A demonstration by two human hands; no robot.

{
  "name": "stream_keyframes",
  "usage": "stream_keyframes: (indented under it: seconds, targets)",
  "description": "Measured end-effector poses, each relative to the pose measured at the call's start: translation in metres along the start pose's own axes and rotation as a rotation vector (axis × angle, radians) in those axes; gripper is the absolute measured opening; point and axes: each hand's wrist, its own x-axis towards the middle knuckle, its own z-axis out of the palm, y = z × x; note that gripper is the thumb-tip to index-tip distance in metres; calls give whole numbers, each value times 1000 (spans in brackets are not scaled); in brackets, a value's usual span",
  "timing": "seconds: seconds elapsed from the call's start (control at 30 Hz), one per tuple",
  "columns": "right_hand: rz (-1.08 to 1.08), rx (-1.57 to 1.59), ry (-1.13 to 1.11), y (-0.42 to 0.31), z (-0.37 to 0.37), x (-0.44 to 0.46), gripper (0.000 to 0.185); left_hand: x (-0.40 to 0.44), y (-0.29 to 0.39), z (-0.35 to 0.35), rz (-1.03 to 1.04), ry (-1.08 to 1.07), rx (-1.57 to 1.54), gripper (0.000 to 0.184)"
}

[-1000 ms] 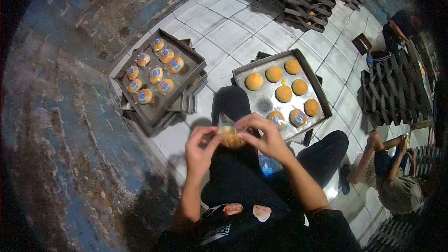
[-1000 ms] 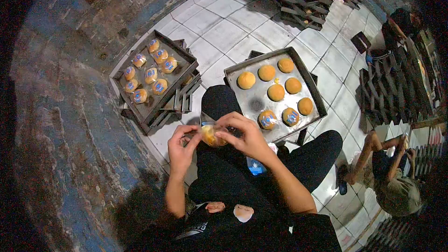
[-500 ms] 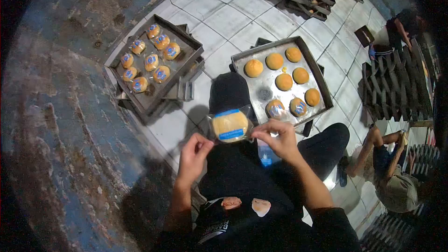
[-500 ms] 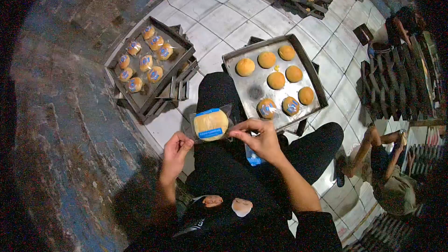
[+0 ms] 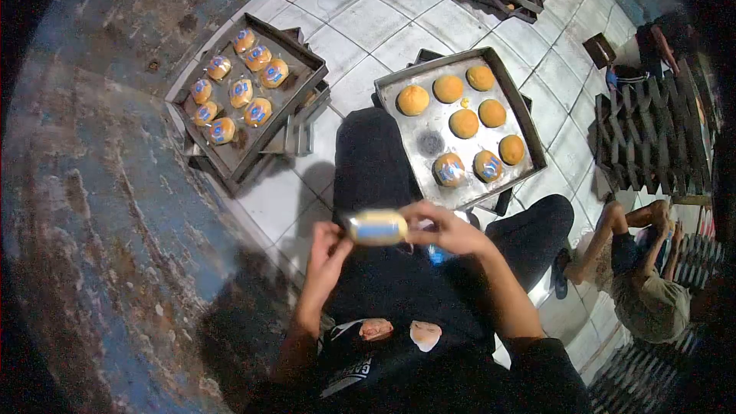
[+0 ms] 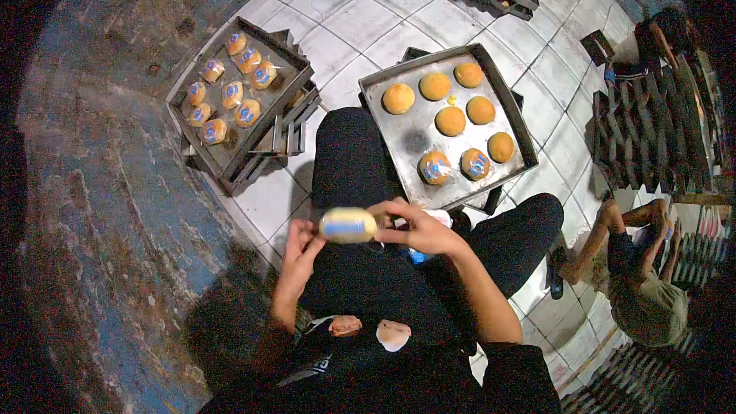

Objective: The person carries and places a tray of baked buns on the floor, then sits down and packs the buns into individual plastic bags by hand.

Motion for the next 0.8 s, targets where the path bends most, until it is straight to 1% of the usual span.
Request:
stream_keyframes:
  seconds: [0.03,0.07,0.13,0.17,0.2,0.23,0.27,0.3,0.33,0.4,0.47,0.5,0.53,0.57,0.63,0.67,0.7,0.73,0.8]
  targets:
    - [-52,153,-79,-2,-2,-2,39,-2,2,2,67,47,-45,27]
    - [-260,-57,-96,-4,-7,-3,35,0,2,3,58,47,-47,27]
    - [45,232,-271,-18,-15,-13,30,10,6,8,257,89,160,40]
    - [93,263,-217,-25,-22,-17,31,13,10,11,246,107,223,38]
    - [138,291,-159,-29,-31,-20,32,17,10,13,248,99,216,38]
    - [130,454,-82,-28,-44,-23,37,21,9,13,265,134,321,38]
    - [16,462,187,-22,-44,-22,29,25,13,13,283,170,428,39]
    - [-6,298,381,-14,-49,-15,29,24,17,12,225,177,432,38]
    - [-24,133,573,-4,-55,-3,33,24,21,13,228,167,430,38]
    - [-143,134,813,32,-70,38,46,22,25,13,186,147,386,35]
    - [-86,4,875,90,-88,71,47,25,23,9,207,131,430,38]
    - [79,-7,815,99,-91,77,51,24,25,9,203,114,437,35]
    - [222,-563,757,169,-104,86,55,23,26,7,198,94,447,32]
    - [110,-1034,816,158,-97,74,47,22,26,2,197,82,459,32]
    - [4,-1506,843,109,-87,45,40,22,24,-3,186,52,370,21]
    - [107,-1234,695,85,-85,33,40,21,26,0,182,41,370,21]
    - [201,-961,548,71,-84,21,39,19,31,5,238,79,350,15]
    - [226,-1051,497,67,-79,7,35,19,33,11,293,114,330,10]
    - [152,-1108,242,76,-68,-23,33,25,44,30,324,78,346,9]
